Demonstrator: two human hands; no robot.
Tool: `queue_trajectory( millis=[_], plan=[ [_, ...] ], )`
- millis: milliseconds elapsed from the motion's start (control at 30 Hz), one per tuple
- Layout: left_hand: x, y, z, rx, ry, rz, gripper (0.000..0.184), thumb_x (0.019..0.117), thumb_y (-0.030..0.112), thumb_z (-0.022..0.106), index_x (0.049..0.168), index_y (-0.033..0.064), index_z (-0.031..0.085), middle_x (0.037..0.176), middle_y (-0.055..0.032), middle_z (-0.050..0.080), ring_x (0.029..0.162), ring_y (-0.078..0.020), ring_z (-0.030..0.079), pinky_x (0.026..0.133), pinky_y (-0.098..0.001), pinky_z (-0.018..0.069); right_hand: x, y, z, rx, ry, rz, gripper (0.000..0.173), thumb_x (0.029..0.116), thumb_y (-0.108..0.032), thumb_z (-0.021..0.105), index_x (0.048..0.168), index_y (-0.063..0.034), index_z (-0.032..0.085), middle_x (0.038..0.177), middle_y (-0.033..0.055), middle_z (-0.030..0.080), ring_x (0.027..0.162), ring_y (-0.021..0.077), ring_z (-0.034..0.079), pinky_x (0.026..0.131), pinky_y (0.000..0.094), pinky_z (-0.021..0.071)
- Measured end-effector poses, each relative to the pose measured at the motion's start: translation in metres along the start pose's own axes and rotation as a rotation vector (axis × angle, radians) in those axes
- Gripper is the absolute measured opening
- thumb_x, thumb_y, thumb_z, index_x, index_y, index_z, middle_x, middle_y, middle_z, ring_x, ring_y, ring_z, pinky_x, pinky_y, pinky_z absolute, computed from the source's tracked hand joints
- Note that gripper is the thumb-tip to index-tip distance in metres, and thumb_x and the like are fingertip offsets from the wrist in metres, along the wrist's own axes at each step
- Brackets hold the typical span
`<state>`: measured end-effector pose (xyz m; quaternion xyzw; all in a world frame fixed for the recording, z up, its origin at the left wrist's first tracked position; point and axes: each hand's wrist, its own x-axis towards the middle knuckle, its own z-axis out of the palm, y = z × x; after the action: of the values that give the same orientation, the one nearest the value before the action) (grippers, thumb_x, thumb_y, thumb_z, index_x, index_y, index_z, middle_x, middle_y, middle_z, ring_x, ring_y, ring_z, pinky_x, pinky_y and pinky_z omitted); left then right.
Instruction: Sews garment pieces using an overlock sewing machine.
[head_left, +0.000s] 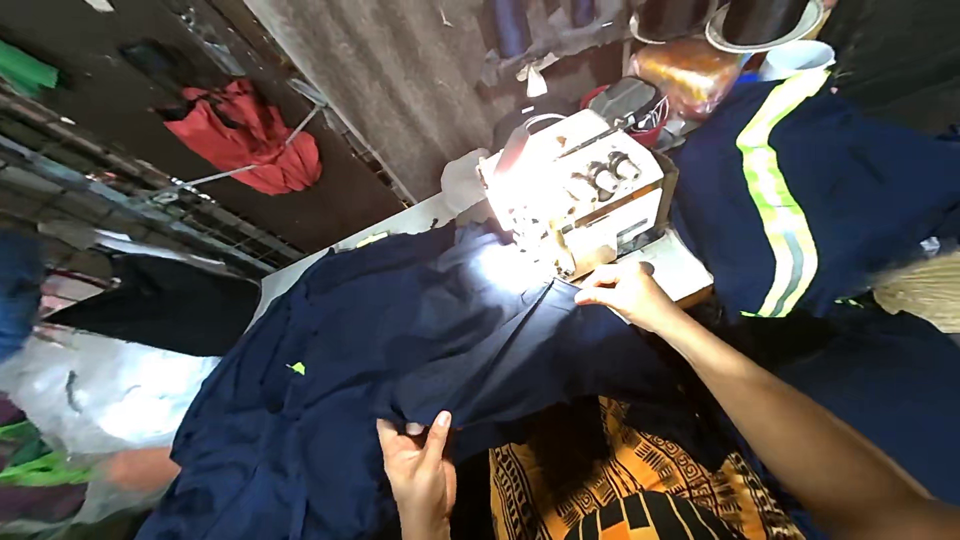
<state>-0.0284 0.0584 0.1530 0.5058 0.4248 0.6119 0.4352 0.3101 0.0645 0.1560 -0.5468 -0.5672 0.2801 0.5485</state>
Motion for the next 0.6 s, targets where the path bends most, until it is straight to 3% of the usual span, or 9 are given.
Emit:
queue_trajectory(
  millis=[100, 267, 467, 600],
  plan=[
    [-0.009, -0.006, -0.001, -0.014, 0.063, -0.019, 0.084, 0.0803, -0.008, 0.064, 0.150, 0.0018, 0.017, 0.113, 0.0032, 0.059, 0.102, -0.0036, 0.066, 0.088, -0.0242, 0.0589, -0.004, 0.004, 0.006, -0.053, 0.015, -0.009, 0.017, 0.0904, -0.021, 0.077, 0.083, -0.0063, 0.076, 0.080, -0.0026, 0.071, 0.075, -0.0027, 0.061, 0.073, 0.0189, 0.0504],
    [-0.016, -0.006, 0.008, -0.015, 0.110, -0.109, 0.083, 0.0815, -0.009, 0.062, 0.151, 0.0022, 0.017, 0.112, 0.0001, 0.058, 0.100, -0.0050, 0.066, 0.085, -0.0256, 0.0601, -0.011, 0.014, 0.014, -0.212, 0.088, -0.078, 0.024, 0.0954, -0.026, 0.069, 0.086, -0.0053, 0.077, 0.083, 0.0049, 0.071, 0.082, 0.0098, 0.065, 0.080, 0.0315, 0.0526],
    [-0.005, -0.005, 0.006, -0.052, 0.065, -0.065, 0.077, 0.0827, -0.009, 0.061, 0.148, 0.0043, 0.023, 0.111, 0.0017, 0.060, 0.102, -0.0058, 0.067, 0.088, -0.0271, 0.0600, -0.006, 0.012, 0.019, -0.252, 0.144, -0.140, 0.025, 0.0959, -0.025, 0.068, 0.087, -0.0046, 0.077, 0.084, 0.0068, 0.071, 0.083, 0.0170, 0.066, 0.083, 0.0408, 0.0515],
    [0.006, -0.003, 0.009, -0.087, 0.034, -0.032, 0.073, 0.0839, -0.012, 0.058, 0.146, 0.0076, 0.026, 0.105, 0.0033, 0.064, 0.093, -0.0085, 0.071, 0.080, -0.0305, 0.0635, 0.005, 0.006, 0.024, -0.245, 0.208, -0.102, 0.019, 0.0943, -0.021, 0.070, 0.088, -0.0033, 0.077, 0.085, 0.0090, 0.072, 0.080, 0.0191, 0.068, 0.078, 0.0420, 0.0552]
  ],
)
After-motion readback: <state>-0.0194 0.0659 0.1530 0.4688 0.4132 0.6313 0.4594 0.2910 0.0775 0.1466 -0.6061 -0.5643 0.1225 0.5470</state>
